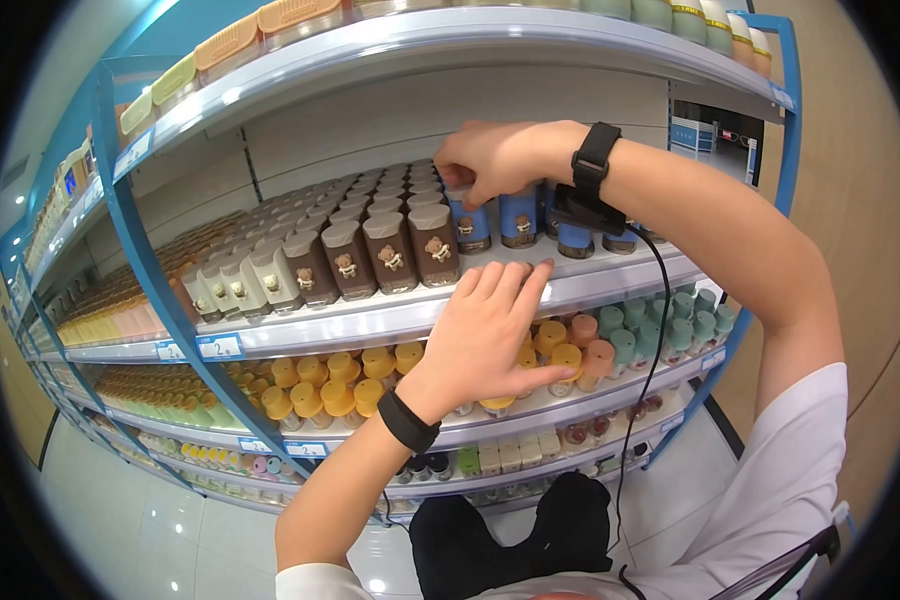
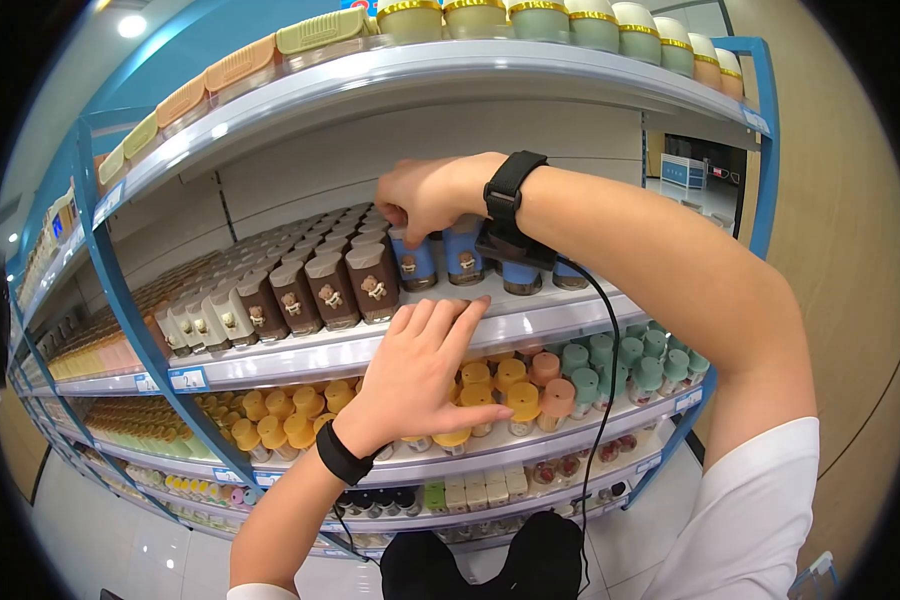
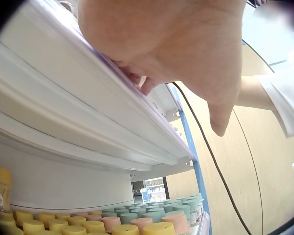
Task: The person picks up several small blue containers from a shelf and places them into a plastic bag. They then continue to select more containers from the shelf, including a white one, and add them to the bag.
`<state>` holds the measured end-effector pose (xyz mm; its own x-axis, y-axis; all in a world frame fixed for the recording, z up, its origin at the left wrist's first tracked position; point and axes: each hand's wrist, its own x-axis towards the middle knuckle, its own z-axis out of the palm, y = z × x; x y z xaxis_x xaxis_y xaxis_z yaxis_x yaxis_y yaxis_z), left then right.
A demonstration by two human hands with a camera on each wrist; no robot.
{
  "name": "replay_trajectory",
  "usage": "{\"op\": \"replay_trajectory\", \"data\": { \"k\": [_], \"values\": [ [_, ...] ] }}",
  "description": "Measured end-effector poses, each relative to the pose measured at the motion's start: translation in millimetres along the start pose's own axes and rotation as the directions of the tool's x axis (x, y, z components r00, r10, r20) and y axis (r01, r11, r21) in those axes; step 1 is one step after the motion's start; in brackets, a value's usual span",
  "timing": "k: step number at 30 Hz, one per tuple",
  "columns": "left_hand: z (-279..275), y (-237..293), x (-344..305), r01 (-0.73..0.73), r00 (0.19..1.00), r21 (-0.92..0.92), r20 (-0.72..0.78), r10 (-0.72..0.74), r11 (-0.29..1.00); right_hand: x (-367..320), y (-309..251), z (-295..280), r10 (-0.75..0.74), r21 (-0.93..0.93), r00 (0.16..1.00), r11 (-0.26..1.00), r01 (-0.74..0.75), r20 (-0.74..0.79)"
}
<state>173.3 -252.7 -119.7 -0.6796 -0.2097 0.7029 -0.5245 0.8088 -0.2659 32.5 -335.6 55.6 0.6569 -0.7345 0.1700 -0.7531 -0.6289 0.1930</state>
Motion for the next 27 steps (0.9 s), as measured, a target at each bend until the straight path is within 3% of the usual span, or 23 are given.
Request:
{"op": "replay_trajectory", "data": {
  "k": [2, 8, 21, 27],
  "values": [
    [0.7, -0.5, -0.5, -0.001, 1.0, 0.001, -0.003, 0.001, 1.0, -4.8, 3.0, 3.1, -0.104, -0.046, 0.989, 0.994, 0.1, -0.101],
    [0.5, -0.5, -0.4, -0.007, 1.0, -0.003, -0.01, 0.007, 1.0, -4.4, -0.8, -2.9, -0.071, -0.037, 0.997, 0.997, 0.071, 0.006],
    [-0.4, 0.3, -0.2, -0.002, 1.0, 0.006, -0.004, 0.002, 1.0, -6.5, -1.3, -0.6, -0.091, -0.053, 0.994, 0.995, 0.088, -0.055],
    [0.9, -0.5, -0.8, -0.001, 1.0, 0.003, -0.008, 0.001, 1.0, -0.8, 4.6, 0.4, -0.106, -0.035, 0.994, 0.994, 0.105, -0.012]
  ]
}}
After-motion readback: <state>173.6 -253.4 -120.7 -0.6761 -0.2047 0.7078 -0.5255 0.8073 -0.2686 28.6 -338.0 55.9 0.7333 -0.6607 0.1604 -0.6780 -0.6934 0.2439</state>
